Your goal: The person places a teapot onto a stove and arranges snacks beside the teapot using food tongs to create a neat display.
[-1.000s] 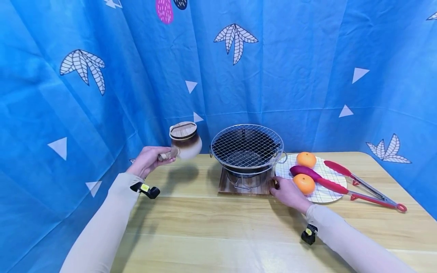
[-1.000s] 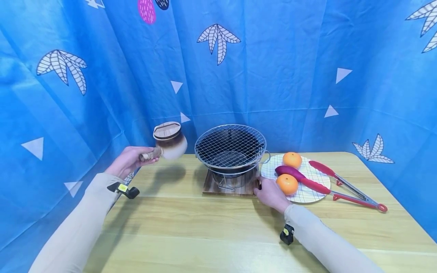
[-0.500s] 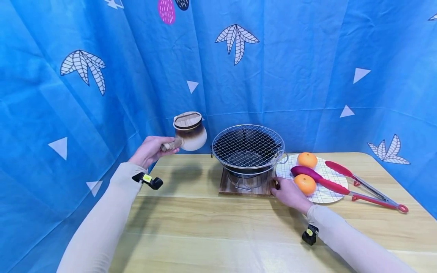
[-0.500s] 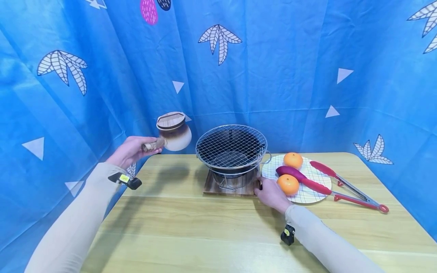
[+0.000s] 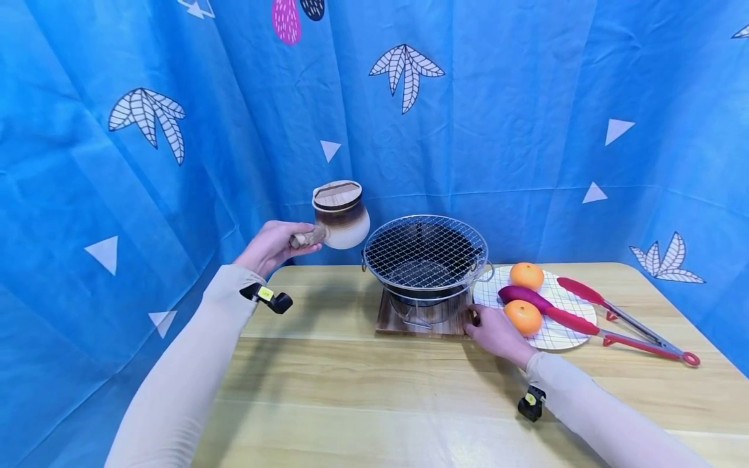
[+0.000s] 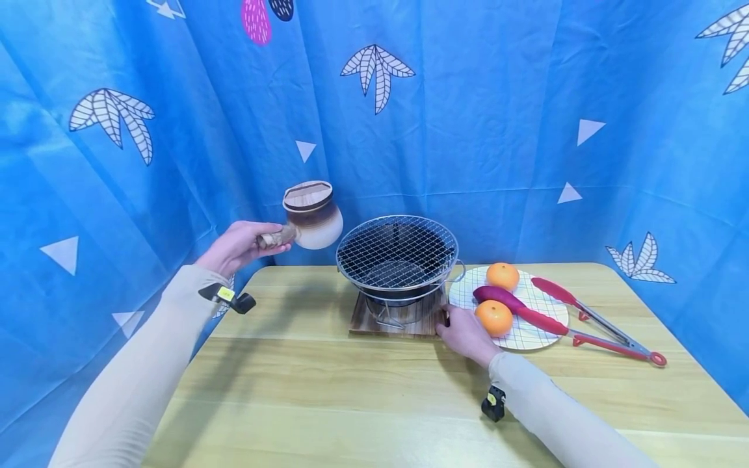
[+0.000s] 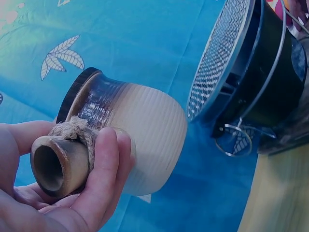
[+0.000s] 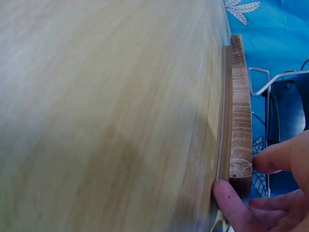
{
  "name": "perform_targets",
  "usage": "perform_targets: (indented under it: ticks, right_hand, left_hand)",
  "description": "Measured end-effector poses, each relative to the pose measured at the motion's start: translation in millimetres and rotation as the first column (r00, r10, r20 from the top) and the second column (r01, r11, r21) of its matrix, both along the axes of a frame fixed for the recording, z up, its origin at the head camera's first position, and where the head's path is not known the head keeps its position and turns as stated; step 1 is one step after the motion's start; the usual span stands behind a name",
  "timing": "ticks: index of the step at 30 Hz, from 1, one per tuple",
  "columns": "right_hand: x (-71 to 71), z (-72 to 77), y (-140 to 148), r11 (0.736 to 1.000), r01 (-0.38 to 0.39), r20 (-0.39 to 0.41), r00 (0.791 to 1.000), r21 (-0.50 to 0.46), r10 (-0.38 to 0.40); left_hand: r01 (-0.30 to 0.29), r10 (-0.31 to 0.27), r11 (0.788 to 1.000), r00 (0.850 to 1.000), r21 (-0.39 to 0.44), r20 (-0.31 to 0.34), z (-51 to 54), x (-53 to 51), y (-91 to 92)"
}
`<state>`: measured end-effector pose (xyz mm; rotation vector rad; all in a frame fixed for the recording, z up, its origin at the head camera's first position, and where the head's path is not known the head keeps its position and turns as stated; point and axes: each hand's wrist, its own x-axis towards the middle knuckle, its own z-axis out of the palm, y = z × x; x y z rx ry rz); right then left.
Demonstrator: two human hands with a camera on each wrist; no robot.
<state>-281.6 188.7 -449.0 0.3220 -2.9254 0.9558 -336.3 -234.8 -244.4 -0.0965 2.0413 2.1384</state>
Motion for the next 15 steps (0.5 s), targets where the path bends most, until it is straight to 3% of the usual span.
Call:
perform_targets:
  ticks: [15]
  right_hand:
    - [0.8, 0.6, -1, 1.0, 0.005, 0.003, 1.0, 0.006, -0.006]
  left_hand:
    - [0.037, -0.036, 0.998, 0.999, 0.051, -0.005, 8.4, -11.1, 31.7]
